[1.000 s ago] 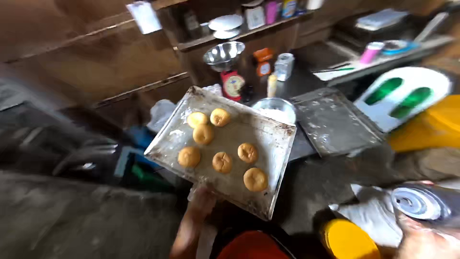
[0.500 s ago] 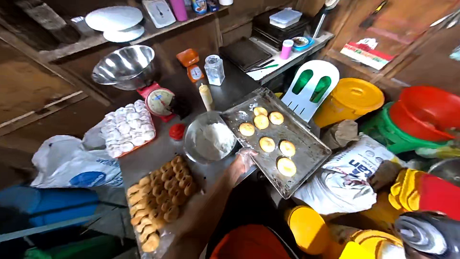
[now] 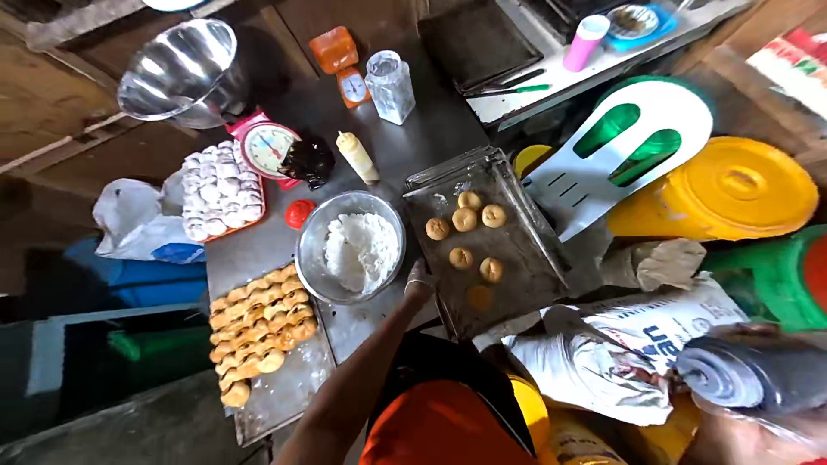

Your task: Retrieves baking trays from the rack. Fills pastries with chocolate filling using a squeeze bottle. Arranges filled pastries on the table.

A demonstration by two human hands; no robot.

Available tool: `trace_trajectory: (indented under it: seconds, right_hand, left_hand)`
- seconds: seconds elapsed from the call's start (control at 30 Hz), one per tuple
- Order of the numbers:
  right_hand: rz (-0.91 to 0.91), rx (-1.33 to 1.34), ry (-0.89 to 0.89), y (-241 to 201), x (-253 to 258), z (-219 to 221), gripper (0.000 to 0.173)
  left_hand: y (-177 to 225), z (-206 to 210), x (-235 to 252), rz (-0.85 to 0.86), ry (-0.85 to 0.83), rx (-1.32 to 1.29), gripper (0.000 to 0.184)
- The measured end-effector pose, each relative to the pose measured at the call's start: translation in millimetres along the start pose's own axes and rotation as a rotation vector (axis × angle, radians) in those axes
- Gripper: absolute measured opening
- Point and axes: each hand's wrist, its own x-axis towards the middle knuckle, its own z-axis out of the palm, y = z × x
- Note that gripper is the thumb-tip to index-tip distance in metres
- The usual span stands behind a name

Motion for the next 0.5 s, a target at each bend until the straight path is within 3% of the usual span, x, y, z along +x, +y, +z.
trace_trajectory:
  seconds: [0.1,0.2,0.3,0.5]
  right_hand:
    - [0.002,-0.021,-0.024,18,45,-45,0.060]
    - [0.092,-0.054,-0.091,33,66,-35,0.059]
    - [0.164,-0.002,-0.176,44,77,-28,0.059]
    - [0.194,-0.015,-0.211,60,78,-14,0.057]
  left_hand:
    - [1,0,2,0.028,0.050,0.179,0.060]
    - [13,3,1,0.035,0.170,0.367,0.055]
    - [42,-4,7,0.132,0.188,0.464,0.042]
    - [70,-11,85,0.086,0.264,0.394,0.058]
